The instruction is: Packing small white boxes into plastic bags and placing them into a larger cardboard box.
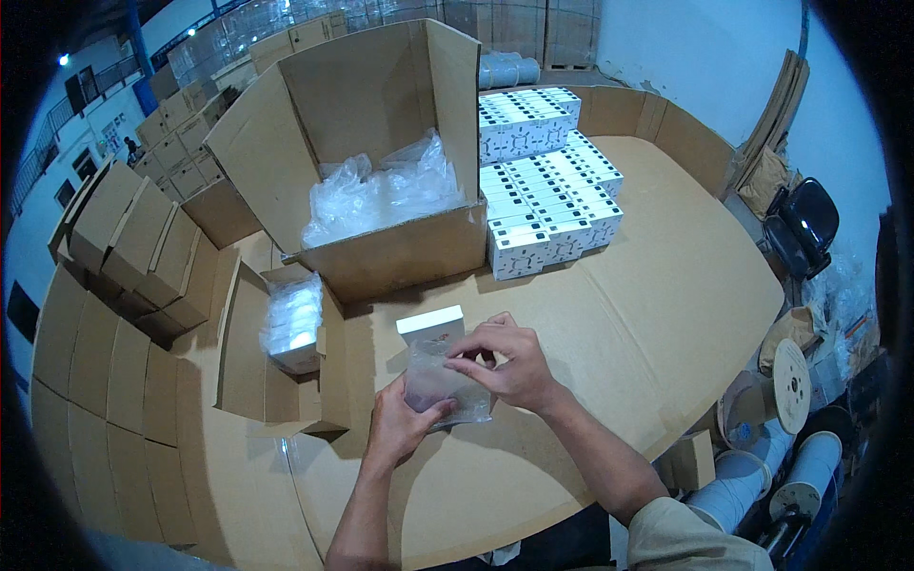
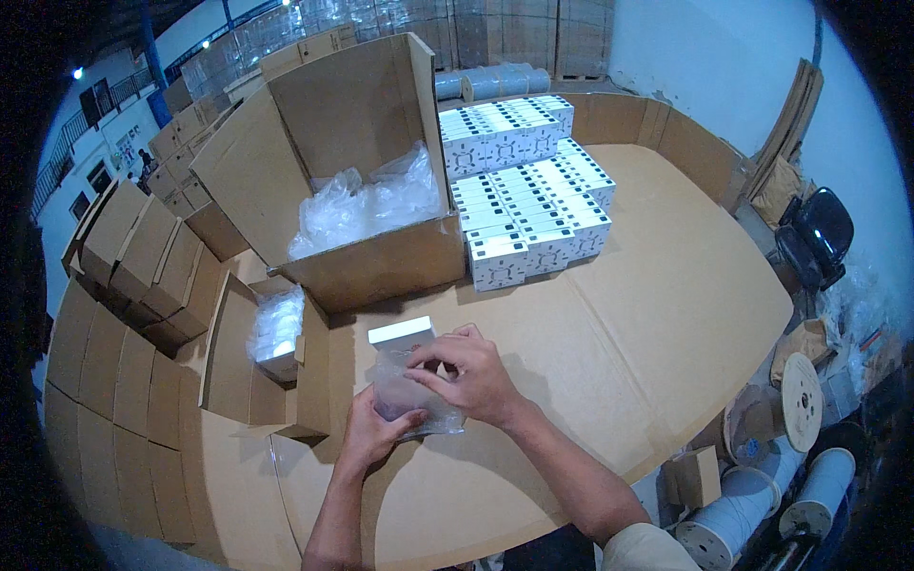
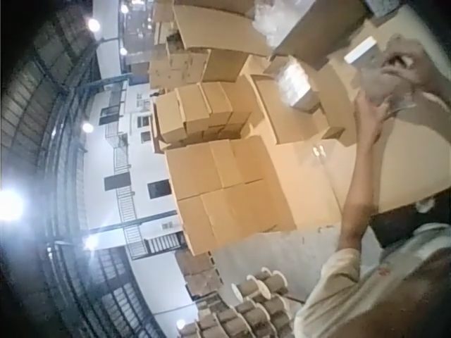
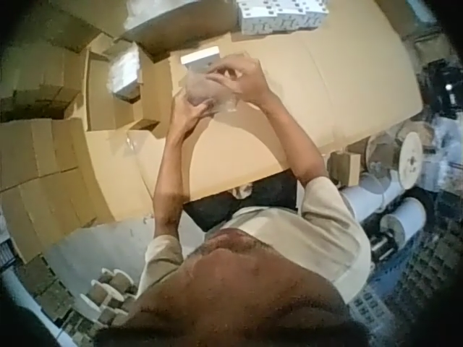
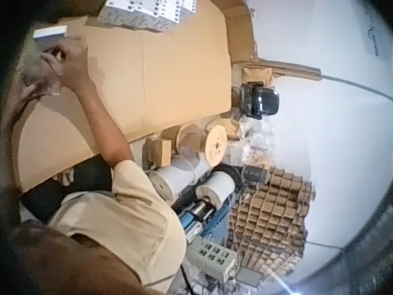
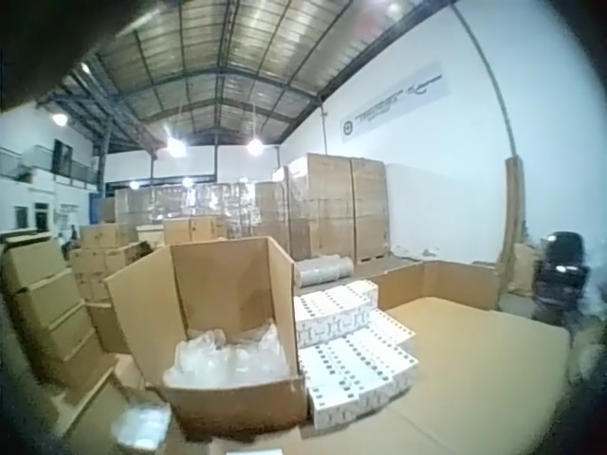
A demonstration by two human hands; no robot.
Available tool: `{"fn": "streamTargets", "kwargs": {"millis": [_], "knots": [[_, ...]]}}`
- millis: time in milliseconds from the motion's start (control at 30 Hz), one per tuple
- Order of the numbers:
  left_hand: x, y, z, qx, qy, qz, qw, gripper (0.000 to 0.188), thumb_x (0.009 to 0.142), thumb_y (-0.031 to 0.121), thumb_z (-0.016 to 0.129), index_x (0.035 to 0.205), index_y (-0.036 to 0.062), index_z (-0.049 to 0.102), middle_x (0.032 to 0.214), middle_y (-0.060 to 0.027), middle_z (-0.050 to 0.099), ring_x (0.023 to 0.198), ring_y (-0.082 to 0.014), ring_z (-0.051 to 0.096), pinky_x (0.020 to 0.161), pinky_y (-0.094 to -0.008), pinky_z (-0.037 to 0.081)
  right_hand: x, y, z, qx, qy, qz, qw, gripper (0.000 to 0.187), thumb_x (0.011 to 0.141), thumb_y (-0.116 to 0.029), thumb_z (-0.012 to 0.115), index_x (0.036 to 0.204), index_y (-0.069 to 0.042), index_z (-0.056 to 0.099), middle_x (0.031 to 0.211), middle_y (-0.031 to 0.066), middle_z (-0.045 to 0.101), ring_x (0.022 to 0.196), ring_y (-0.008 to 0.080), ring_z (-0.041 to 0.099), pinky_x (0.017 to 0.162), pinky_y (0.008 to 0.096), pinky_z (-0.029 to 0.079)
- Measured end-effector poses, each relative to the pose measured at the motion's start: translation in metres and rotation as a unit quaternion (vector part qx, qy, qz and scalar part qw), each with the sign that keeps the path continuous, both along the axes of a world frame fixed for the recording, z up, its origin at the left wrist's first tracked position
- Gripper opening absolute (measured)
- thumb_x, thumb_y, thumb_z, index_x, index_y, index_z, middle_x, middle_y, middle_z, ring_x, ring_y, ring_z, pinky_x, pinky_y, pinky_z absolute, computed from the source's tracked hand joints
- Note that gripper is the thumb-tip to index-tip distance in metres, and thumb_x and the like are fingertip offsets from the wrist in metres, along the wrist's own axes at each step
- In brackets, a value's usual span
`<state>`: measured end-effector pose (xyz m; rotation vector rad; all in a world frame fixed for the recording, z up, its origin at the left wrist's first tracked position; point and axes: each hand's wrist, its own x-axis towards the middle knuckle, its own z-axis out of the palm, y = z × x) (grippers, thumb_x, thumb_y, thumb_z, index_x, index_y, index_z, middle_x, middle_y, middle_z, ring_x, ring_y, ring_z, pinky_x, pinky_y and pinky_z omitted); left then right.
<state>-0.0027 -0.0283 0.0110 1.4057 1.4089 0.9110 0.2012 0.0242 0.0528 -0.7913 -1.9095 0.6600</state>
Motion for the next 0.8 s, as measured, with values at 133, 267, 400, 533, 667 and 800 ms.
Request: {"fn": "streamTargets", "kwargs": {"millis": [133,267,400,533,667,800], "knots": [[0.003,0.000,0.002,0.025,-0.009,0.010,1.000,0.052,0.075,0.016,0.090,0.119,0.0002,0.067,0.105,-0.0122,0.076,0.096,-0.0199,0.072,0.087,-0.0368,0.057,0.008,0.006,0.006,-0.013,0.027,-0.018,0.999,0.024,0.077,-0.011,0.086,0.099,-0.009,0.078,0.077,0.0008,0.072,0.072,0.0133,0.059,0.074,0.0300,0.044],[0.000,0.001,-0.003,0.027,-0.020,0.024,0.999,0.051,0.075,0.015,0.090,0.118,0.0000,0.068,0.106,-0.0130,0.076,0.096,-0.0204,0.072,0.087,-0.0375,0.057,0.011,0.011,0.003,0.130,-0.076,-0.018,0.988,0.023,0.079,-0.017,0.086,0.099,-0.010,0.077,0.086,0.0008,0.071,0.074,0.0144,0.061,0.073,0.0297,0.046],[-0.002,0.001,0.001,0.046,0.016,0.021,0.999,0.051,0.076,0.015,0.090,0.118,-0.0009,0.067,0.107,-0.0135,0.076,0.097,-0.0207,0.072,0.088,-0.0380,0.057,0.008,0.015,-0.017,-0.091,0.141,-0.041,0.985,0.026,0.087,-0.013,0.077,0.111,-0.007,0.073,0.097,0.0048,0.071,0.084,0.0140,0.063,0.077,0.0286,0.049],[-0.004,0.002,0.003,0.043,-0.030,0.051,0.997,0.046,0.076,0.014,0.090,0.113,-0.0008,0.067,0.105,-0.0125,0.075,0.100,-0.0209,0.072,0.090,-0.0375,0.057,0.010,0.032,-0.035,-0.125,0.185,-0.088,0.971,0.037,0.092,-0.006,0.066,0.129,-0.008,0.064,0.111,0.0076,0.071,0.094,0.0148,0.066,0.081,0.0287,0.051],[-0.005,0.001,0.011,0.044,-0.052,0.080,0.995,0.046,0.077,0.011,0.090,0.114,0.0012,0.065,0.104,-0.0106,0.074,0.099,-0.0202,0.071,0.091,-0.0358,0.057,0.004,0.036,-0.038,-0.067,0.085,-0.057,0.992,0.046,0.091,-0.002,0.061,0.136,-0.010,0.059,0.124,0.0088,0.067,0.098,0.0140,0.065,0.085,0.0287,0.051],[-0.010,0.002,0.008,0.030,-0.098,0.073,0.992,0.049,0.077,0.010,0.089,0.117,0.0013,0.063,0.105,-0.0101,0.073,0.098,-0.0191,0.071,0.092,-0.0349,0.057,0.000,0.036,-0.039,-0.157,0.074,0.035,0.984,0.054,0.091,0.008,0.058,0.142,-0.009,0.055,0.131,0.0076,0.061,0.104,0.0123,0.063,0.089,0.0273,0.051]]}}
